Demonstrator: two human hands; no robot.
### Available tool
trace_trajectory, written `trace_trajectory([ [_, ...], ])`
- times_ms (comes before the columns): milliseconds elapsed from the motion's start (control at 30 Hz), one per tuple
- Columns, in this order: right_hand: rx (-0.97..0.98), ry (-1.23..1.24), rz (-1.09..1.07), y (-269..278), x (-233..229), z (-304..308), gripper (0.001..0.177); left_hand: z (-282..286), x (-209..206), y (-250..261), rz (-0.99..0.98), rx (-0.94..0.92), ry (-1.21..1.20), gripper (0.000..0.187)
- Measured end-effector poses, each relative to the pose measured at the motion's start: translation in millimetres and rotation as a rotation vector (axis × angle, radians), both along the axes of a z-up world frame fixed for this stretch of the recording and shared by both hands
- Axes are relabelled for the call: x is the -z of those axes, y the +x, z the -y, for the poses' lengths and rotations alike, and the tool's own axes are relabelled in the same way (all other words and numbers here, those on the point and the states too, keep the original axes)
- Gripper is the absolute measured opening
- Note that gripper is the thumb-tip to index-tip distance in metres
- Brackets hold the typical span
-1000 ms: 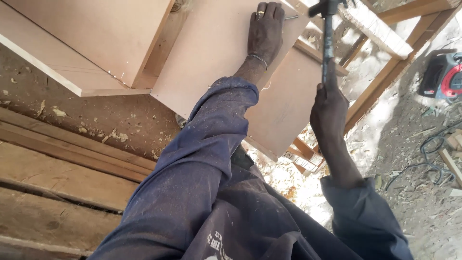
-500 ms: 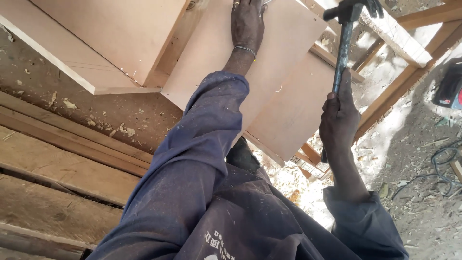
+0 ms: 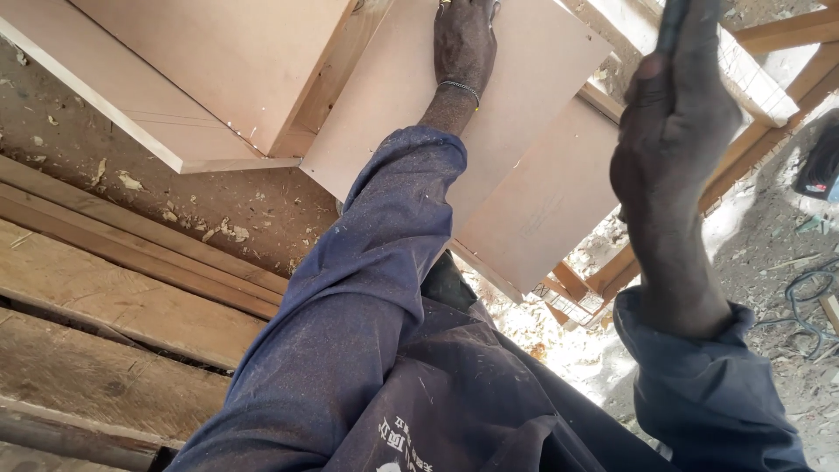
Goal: Hammering nails into wooden boards to assemble a frame structure.
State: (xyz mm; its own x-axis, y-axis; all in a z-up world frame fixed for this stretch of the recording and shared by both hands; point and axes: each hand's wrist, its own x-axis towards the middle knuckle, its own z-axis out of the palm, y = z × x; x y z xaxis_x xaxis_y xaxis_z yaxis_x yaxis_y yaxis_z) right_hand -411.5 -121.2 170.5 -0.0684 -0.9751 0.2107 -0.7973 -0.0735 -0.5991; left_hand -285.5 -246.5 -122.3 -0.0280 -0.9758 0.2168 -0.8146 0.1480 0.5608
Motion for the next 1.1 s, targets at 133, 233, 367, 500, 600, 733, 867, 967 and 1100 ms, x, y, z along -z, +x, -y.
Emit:
trace_trajectory([
  [133, -0.056, -0.028, 0.121, 14, 5, 3, 0.047, 0, 1, -1, -0.026, 0.010, -0.023, 0.016],
  [233, -0.056, 0.356, -0.212, 5, 56, 2, 0.054, -1, -7, 2, 0.001, 0.021, -0.017, 0.028],
  [367, 0.067, 0.470, -0.171, 15, 81, -16, 0.065, 0, -22, 8, -0.062, 0.091, -0.083, 0.009],
  [500, 0.326, 0.599, 0.061, 41, 56, -47, 0.055, -9, -23, 9, -0.024, 0.097, -0.047, 0.008],
  [600, 0.344, 0.512, 0.087, 44, 52, -55, 0.067, -2, -34, 10, 0.256, 0.259, 0.041, 0.025],
  [733, 0.431, 0.564, 0.209, 46, 48, -63, 0.055, 2, 5, 36, 0.072, 0.153, 0.070, 0.011],
  [867, 0.402, 0.585, 0.155, 34, 61, -57, 0.051, 35, 13, 71, -0.122, -0.158, 0.043, 0.011],
  [967, 0.290, 0.559, 0.118, 31, 67, -39, 0.051, 48, 14, 68, -0.041, -0.103, 0.040, 0.012],
  [1100, 0.128, 0.474, 0.004, 24, 81, -13, 0.053, 43, 11, 66, -0.073, -0.135, 0.090, 0.007],
])
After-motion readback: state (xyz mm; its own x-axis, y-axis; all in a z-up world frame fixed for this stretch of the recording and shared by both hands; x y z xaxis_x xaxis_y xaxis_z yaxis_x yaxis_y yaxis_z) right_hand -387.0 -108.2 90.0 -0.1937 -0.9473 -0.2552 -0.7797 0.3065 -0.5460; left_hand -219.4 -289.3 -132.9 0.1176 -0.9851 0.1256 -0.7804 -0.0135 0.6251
